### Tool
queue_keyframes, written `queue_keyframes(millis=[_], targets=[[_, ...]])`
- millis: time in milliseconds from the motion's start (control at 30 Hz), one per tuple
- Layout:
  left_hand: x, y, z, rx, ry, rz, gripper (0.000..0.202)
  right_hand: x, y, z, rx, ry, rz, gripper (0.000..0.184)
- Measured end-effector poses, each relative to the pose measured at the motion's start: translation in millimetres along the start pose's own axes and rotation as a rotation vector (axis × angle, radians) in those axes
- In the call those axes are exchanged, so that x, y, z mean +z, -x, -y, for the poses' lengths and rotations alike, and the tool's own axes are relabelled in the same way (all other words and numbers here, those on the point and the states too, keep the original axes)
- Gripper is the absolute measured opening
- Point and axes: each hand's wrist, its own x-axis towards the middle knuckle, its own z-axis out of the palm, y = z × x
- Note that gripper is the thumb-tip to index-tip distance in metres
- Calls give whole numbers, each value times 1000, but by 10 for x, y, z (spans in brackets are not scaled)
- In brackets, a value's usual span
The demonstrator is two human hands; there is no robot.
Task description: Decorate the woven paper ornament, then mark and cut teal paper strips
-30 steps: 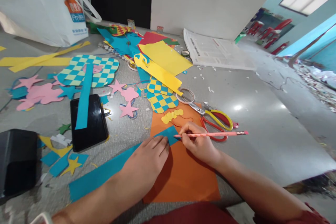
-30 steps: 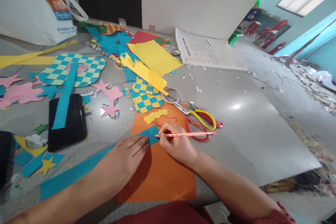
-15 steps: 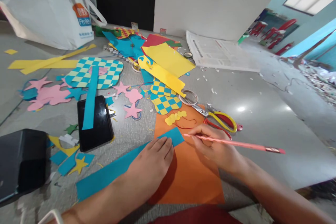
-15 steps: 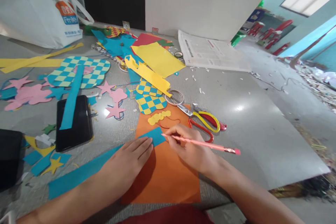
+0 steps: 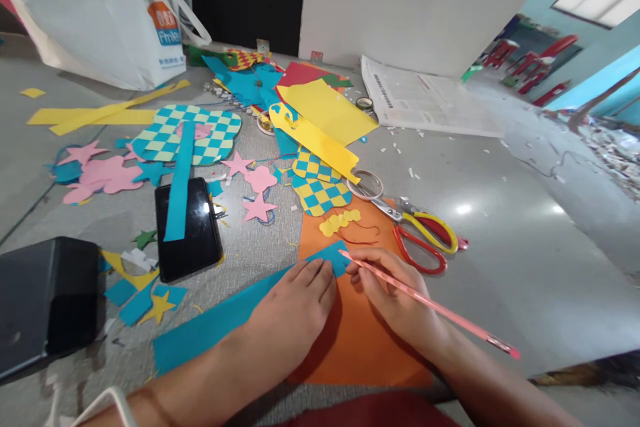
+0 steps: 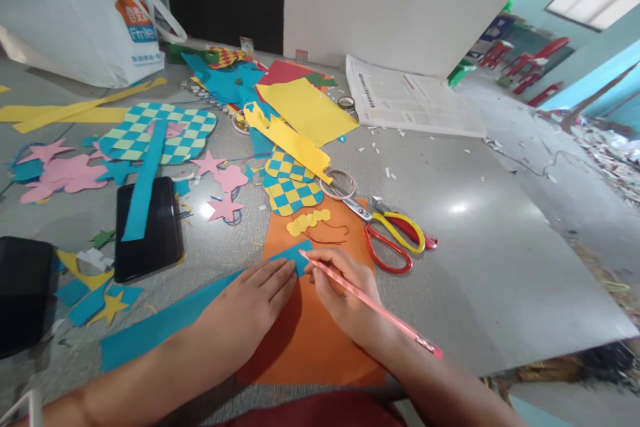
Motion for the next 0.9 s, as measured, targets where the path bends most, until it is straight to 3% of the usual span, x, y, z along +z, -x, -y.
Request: queue_keyframes(millis=[367,667,900], targets=[[-28,-22,1,-6,20,-27,47,50,28,-15,-10,29,44,17],[-66,-30,-16,-29,41,37,46,56,25,0,75,-18,26,6],[-49,-24,-34,-27,31,27,42,48,7,9,72,50,34,9]])
